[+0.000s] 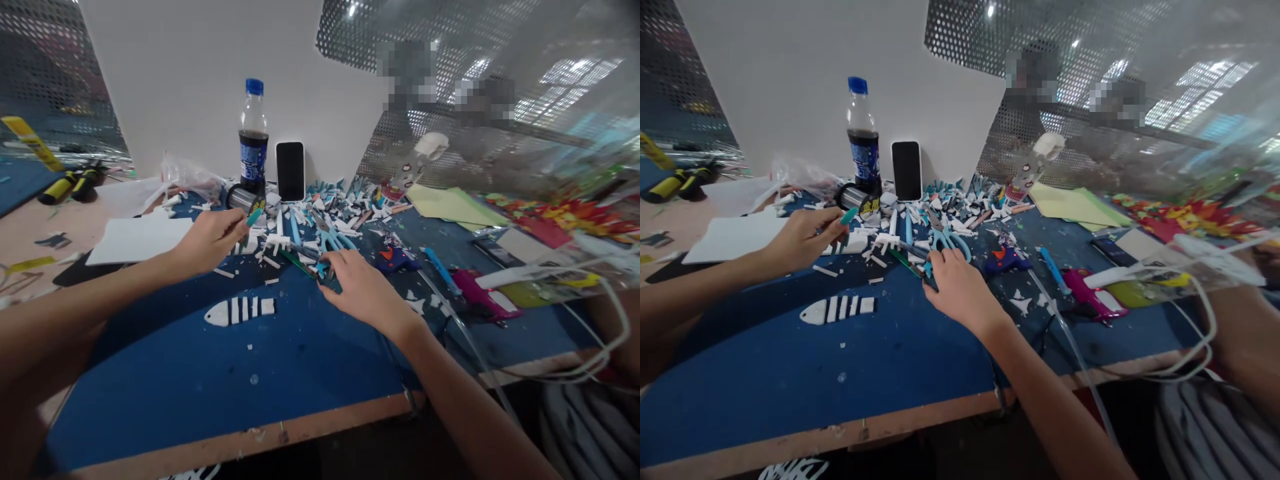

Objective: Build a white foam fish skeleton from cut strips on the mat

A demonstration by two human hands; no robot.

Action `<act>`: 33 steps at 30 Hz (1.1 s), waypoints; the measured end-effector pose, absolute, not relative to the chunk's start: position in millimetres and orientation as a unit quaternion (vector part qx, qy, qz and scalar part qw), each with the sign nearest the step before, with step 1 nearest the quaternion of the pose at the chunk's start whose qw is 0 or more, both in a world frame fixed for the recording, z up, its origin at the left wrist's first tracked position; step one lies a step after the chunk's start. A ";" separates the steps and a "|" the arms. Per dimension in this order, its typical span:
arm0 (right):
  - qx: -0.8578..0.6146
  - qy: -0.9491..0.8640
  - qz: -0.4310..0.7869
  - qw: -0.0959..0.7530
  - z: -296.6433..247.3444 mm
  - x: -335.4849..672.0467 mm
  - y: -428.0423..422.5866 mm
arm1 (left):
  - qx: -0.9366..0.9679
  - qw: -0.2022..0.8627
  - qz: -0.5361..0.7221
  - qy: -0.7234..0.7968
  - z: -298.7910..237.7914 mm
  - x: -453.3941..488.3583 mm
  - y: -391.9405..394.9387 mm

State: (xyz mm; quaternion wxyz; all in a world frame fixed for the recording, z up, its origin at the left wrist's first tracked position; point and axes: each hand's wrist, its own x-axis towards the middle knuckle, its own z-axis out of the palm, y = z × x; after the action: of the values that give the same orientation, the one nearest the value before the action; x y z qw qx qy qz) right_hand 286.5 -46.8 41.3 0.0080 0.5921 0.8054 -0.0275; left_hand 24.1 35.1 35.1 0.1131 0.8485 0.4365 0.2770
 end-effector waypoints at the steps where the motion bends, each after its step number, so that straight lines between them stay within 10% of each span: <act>1: 0.592 0.806 -0.020 0.004 38.1 286.2 -47.5 | 0.853 0.112 0.267 0.435 35.3 23.7 36.2; 33: 0.547 0.828 0.122 0.010 12.8 297.3 -52.7 | 0.890 0.085 0.209 0.395 41.3 25.0 31.1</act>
State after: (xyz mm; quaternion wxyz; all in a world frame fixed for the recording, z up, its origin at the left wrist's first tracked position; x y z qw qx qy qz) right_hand 297.3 -52.7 12.8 0.0101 0.5474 0.8279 0.1220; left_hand 25.0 31.1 41.3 0.0853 0.8904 0.3952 0.2092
